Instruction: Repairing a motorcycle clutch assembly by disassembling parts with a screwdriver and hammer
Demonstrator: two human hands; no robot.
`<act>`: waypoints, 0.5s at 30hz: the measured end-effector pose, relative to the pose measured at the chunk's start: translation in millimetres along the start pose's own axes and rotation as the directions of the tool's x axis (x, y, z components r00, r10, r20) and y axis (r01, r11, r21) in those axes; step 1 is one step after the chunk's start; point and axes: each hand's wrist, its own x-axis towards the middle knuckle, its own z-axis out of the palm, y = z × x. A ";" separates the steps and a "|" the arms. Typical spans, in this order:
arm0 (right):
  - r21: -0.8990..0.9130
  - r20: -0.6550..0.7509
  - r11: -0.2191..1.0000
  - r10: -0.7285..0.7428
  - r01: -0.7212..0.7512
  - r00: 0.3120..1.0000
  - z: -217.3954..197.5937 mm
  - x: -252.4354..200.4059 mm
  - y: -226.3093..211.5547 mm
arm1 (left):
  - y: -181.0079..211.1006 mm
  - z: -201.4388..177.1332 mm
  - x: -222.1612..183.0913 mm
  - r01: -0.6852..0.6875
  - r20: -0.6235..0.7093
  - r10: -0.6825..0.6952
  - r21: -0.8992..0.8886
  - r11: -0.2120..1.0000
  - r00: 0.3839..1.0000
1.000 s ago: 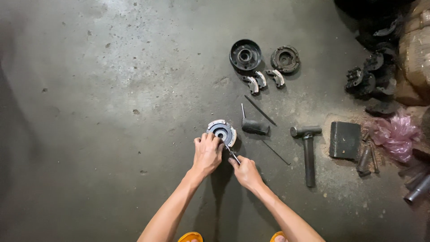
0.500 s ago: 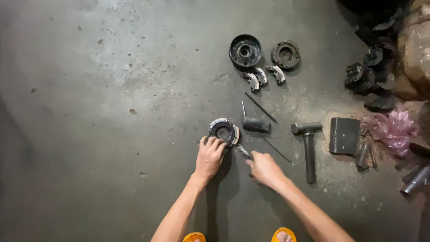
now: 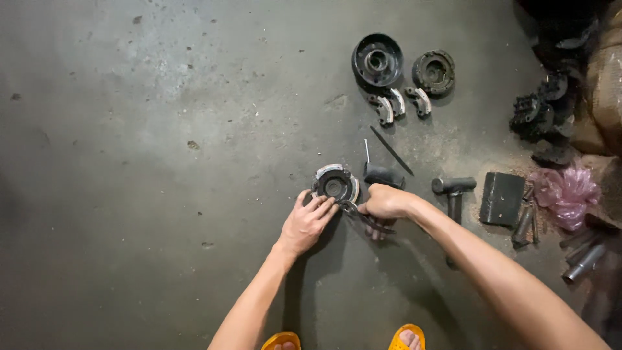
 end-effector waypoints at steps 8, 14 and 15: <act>-0.588 -0.106 0.807 -0.011 -0.054 0.994 7.8 5.9 -19.1 | -3.7 2.3 -1.2 -0.018 0.018 0.019 -0.013 1.000 1.000; -0.601 -0.068 0.799 -0.042 -0.007 0.997 16.8 -26.3 -49.0 | -3.5 3.5 -2.0 -0.025 0.042 0.024 0.022 0.999 0.999; -0.600 -0.065 0.800 -0.039 -0.008 0.997 13.9 -12.3 -45.3 | -3.2 1.0 -0.4 -0.022 0.045 0.021 0.019 1.000 0.999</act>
